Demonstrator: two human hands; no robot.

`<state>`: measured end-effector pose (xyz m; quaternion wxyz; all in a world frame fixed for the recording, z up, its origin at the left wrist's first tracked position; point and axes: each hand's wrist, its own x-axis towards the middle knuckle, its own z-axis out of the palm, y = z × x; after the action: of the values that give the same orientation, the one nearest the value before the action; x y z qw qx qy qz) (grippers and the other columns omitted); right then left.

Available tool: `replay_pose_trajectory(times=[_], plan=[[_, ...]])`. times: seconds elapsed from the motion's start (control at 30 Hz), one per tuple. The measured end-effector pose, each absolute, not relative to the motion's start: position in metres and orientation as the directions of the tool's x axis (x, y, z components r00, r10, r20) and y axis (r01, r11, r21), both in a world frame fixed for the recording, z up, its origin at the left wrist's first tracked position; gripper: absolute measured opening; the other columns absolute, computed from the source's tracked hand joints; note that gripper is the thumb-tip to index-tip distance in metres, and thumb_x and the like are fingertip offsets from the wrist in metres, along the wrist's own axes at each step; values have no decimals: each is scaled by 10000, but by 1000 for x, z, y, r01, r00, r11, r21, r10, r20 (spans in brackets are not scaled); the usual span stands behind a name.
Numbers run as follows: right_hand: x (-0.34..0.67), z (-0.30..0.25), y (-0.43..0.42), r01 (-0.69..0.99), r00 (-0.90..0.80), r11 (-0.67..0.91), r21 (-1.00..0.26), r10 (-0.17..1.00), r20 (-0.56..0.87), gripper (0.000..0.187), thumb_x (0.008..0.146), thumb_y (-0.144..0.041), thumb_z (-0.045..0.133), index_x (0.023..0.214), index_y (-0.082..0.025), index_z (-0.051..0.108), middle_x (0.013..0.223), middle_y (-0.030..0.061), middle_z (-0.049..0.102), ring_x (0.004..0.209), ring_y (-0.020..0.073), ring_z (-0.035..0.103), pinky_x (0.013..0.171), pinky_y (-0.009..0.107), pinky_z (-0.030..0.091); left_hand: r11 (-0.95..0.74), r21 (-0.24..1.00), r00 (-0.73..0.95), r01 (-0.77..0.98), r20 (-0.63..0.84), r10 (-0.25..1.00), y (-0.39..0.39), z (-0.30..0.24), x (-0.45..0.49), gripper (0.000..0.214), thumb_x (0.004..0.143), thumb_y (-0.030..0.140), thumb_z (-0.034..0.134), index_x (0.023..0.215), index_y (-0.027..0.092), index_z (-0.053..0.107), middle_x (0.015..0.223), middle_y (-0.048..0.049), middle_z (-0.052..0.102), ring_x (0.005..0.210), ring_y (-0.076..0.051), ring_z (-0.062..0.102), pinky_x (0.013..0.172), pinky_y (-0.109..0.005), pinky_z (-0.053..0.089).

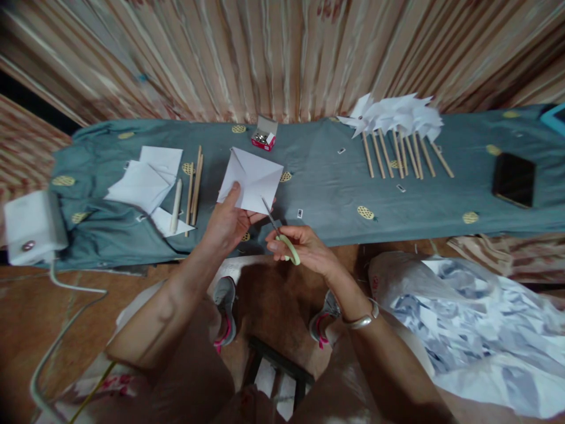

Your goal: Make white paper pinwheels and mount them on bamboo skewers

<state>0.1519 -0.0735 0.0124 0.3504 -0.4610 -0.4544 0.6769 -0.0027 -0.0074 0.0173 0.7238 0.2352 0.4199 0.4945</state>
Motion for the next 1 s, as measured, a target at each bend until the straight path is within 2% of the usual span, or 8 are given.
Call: replay_pose_trajectory(times=[0.3, 0.53, 0.73, 1.0], plan=[[151, 13, -73, -83, -324, -402, -912, 876, -357, 414, 590, -525, 825, 738, -174, 665, 563, -45, 599, 470, 71, 532, 456, 193, 421, 405, 762, 147, -504, -387, 910, -7, 20, -2, 354, 955, 347, 453, 1267, 224, 567, 1065, -73, 730, 863, -197, 709, 811, -357, 576], [151, 6, -73, -88, -317, -420, -903, 871, -374, 381, 605, -478, 834, 760, -169, 673, 569, -50, 593, 468, 63, 534, 455, 182, 424, 397, 741, 153, -541, -377, 913, -8, 19, -3, 423, 942, 364, 511, 1309, 156, 538, 1079, -115, 723, 906, -218, 717, 881, -378, 558], [151, 0, -72, -115, -304, -451, -885, 864, -401, 421, 559, -473, 860, 765, -154, 676, 587, -57, 578, 484, 52, 547, 475, 171, 449, 399, 722, 163, -565, -376, 912, -9, 21, -3, 416, 940, 359, 522, 1302, 155, 547, 1106, -126, 722, 1010, -249, 701, 959, -418, 528], [148, -1, -73, -113, -280, -456, -883, 867, -412, 422, 520, -466, 879, 736, -163, 678, 591, -56, 583, 483, 50, 542, 482, 175, 438, 381, 718, 175, -582, -348, 921, -8, 20, -4, 375, 961, 334, 484, 1275, 140, 547, 1067, -119, 731, 927, -252, 723, 925, -439, 543]])
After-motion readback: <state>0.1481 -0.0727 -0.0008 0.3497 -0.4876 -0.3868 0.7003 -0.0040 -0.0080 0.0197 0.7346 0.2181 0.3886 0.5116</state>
